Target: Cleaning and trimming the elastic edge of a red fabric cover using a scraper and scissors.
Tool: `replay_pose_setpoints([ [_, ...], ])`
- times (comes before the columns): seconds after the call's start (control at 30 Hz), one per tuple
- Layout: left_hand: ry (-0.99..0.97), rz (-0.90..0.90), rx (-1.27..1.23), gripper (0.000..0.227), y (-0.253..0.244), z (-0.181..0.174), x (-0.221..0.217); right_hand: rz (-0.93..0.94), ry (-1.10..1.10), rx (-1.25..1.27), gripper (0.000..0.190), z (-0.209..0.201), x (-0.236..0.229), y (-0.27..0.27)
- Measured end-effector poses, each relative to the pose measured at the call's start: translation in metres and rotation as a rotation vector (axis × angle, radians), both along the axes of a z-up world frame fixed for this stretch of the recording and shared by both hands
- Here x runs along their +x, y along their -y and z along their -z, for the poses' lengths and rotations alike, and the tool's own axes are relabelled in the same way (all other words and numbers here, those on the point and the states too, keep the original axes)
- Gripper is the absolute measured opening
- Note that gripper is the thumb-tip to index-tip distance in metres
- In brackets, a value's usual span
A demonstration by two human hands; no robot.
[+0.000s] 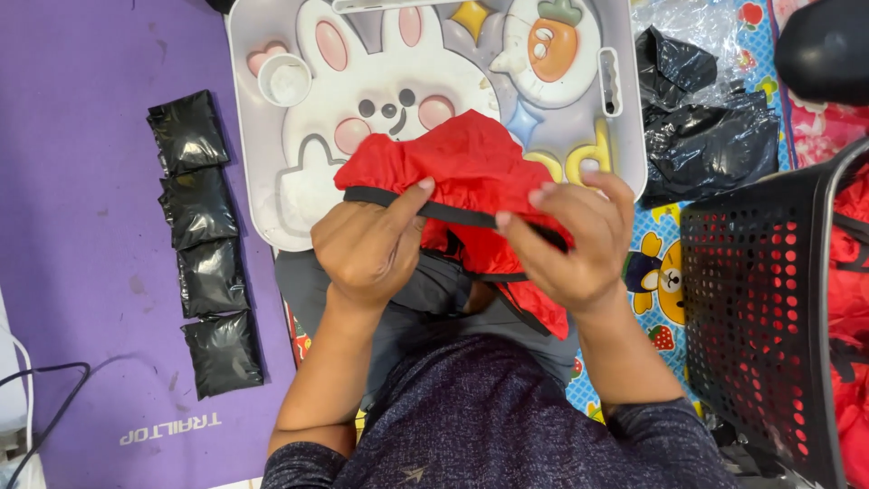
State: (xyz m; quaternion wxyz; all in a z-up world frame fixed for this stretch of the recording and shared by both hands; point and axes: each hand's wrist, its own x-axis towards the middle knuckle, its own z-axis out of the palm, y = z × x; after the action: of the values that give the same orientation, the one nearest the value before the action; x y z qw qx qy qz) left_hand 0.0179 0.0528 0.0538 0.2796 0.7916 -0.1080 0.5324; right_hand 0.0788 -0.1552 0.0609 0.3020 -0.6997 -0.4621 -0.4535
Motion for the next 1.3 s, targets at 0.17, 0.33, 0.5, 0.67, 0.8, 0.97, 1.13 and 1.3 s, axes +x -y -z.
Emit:
replay_pose_setpoints([
  [0.17,0.098,-0.135,0.104,0.017,-0.014,0.011,0.005,0.011,-0.022,0.06,0.013,0.021,0.016,0.017],
  [0.33,0.089,-0.208,0.129,0.016,-0.03,0.018,0.003,0.177,-0.067,0.1,0.016,0.044,0.01,0.029],
  [0.5,0.082,-0.195,0.031,0.013,-0.036,0.022,0.002,0.199,-0.105,0.131,0.02,0.049,0.009,0.032],
  [0.67,0.094,-0.189,-0.005,0.007,-0.042,0.029,0.001,0.174,-0.119,0.174,0.016,0.053,0.009,0.036],
  [0.8,0.116,-0.175,-0.053,0.007,-0.044,0.036,0.0,0.171,-0.089,0.193,0.011,0.056,0.01,0.04],
  [0.97,0.129,-0.172,-0.08,0.004,-0.046,0.045,-0.001,0.212,-0.061,0.21,0.008,0.056,0.009,0.042],
  [1.13,0.13,-0.145,-0.083,0.005,-0.046,0.041,-0.002,0.225,-0.057,0.212,0.006,0.059,0.009,0.046],
  [1.3,0.141,-0.162,-0.034,0.01,-0.043,0.042,-0.006,0.224,-0.013,0.235,0.008,0.058,0.007,0.046],
])
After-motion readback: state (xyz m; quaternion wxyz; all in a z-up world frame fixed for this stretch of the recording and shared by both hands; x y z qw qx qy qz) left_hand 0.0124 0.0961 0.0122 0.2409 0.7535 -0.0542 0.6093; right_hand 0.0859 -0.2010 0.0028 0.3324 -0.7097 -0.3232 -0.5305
